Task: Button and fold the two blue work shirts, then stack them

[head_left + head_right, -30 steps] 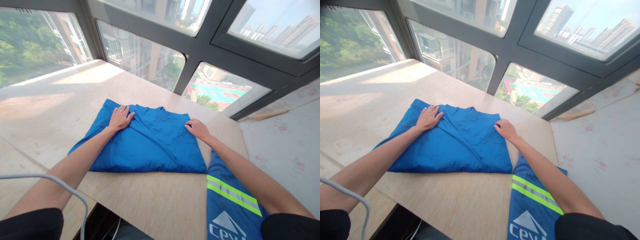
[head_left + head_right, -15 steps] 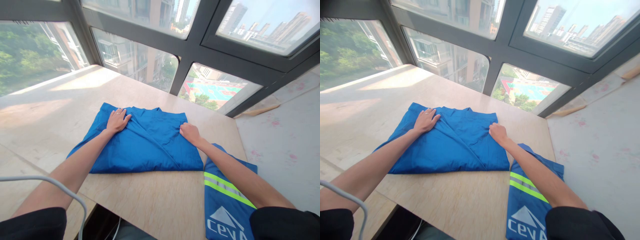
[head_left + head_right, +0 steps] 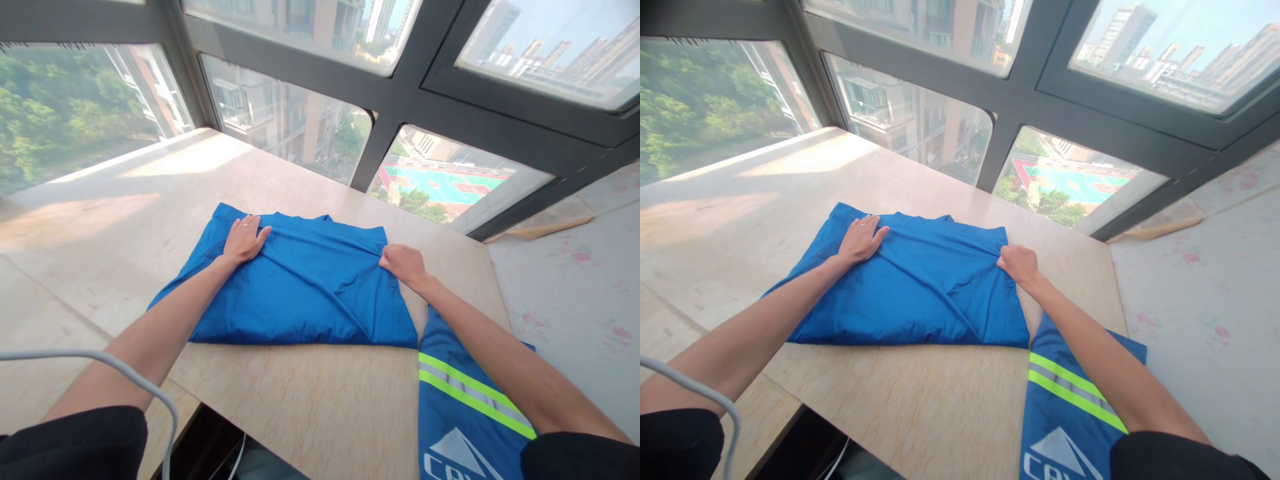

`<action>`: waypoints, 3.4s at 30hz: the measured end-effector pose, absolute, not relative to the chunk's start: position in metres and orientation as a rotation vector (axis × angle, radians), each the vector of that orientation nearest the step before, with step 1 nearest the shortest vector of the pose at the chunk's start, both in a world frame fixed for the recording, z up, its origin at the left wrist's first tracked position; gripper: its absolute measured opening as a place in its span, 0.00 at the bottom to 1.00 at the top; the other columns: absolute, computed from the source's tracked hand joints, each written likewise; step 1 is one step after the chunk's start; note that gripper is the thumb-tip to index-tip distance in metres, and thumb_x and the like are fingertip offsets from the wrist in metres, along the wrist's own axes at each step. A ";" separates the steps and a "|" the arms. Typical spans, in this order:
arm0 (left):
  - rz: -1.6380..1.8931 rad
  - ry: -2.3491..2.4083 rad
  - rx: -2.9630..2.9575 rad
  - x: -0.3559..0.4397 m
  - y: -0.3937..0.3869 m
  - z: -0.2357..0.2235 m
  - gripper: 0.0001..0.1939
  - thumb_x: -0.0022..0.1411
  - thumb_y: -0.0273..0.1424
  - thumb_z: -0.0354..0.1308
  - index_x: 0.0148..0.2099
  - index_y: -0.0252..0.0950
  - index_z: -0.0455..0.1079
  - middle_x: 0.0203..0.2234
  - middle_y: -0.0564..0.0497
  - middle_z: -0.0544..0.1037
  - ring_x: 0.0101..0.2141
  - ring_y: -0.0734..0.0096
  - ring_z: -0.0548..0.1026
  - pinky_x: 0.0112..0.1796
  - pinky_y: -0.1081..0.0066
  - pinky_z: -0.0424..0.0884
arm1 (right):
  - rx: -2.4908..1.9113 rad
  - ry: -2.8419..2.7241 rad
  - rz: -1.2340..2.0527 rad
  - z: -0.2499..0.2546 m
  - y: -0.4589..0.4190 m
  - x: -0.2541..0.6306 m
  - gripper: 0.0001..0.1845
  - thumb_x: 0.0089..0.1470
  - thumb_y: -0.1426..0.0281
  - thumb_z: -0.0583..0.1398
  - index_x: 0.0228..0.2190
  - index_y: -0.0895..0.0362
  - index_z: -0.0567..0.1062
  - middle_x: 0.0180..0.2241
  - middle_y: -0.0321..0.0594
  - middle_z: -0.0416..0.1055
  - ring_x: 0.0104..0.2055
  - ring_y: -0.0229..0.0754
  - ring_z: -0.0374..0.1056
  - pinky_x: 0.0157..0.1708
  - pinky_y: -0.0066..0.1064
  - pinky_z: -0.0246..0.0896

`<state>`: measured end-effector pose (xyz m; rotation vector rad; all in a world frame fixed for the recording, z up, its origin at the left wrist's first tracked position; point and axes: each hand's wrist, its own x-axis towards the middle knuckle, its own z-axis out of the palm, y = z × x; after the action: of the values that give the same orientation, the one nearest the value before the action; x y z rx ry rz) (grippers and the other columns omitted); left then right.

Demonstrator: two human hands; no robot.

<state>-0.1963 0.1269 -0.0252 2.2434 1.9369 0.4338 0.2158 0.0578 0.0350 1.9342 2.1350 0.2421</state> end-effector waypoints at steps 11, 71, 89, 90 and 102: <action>0.329 1.946 2.317 -0.196 0.128 -0.026 0.40 0.70 0.51 0.31 0.71 0.27 0.53 0.69 0.38 0.56 0.69 0.53 0.51 0.67 0.52 0.45 | 2.196 2.265 -0.017 0.038 0.064 0.216 0.18 0.66 0.62 0.50 0.40 0.56 0.77 0.45 0.45 0.76 0.47 0.47 0.71 0.39 0.31 0.60; 0.467 1.289 2.626 -0.144 -0.013 0.008 0.32 0.70 0.49 0.39 0.64 0.36 0.64 0.65 0.41 0.64 0.64 0.57 0.63 0.62 0.59 0.62 | 1.547 2.657 -0.249 0.029 -0.103 0.222 0.09 0.62 0.71 0.59 0.38 0.55 0.81 0.44 0.44 0.77 0.47 0.46 0.70 0.47 0.36 0.66; 0.459 1.246 2.704 -0.121 -0.070 -0.028 0.31 0.71 0.48 0.44 0.67 0.35 0.61 0.67 0.41 0.61 0.67 0.56 0.57 0.67 0.51 0.54 | 1.433 2.538 0.112 0.026 -0.119 0.203 0.08 0.62 0.77 0.57 0.37 0.61 0.77 0.38 0.47 0.74 0.41 0.44 0.66 0.35 0.31 0.55; 0.457 1.251 2.694 -0.121 -0.070 -0.027 0.31 0.71 0.48 0.44 0.67 0.35 0.61 0.67 0.41 0.61 0.67 0.56 0.57 0.67 0.51 0.54 | 1.422 2.518 0.120 0.026 -0.120 0.202 0.08 0.62 0.78 0.57 0.37 0.61 0.77 0.39 0.48 0.74 0.42 0.45 0.66 0.34 0.32 0.54; 0.451 1.271 2.673 -0.120 -0.070 -0.025 0.31 0.71 0.49 0.43 0.66 0.35 0.62 0.67 0.42 0.61 0.67 0.58 0.57 0.67 0.52 0.53 | 1.264 2.469 0.173 0.035 -0.109 0.184 0.10 0.59 0.80 0.57 0.32 0.62 0.79 0.32 0.50 0.74 0.35 0.45 0.65 0.30 0.35 0.41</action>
<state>-0.1200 -0.0701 -0.0252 2.6732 1.2708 0.4507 0.1841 -0.1085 0.0353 1.2637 2.4692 0.1731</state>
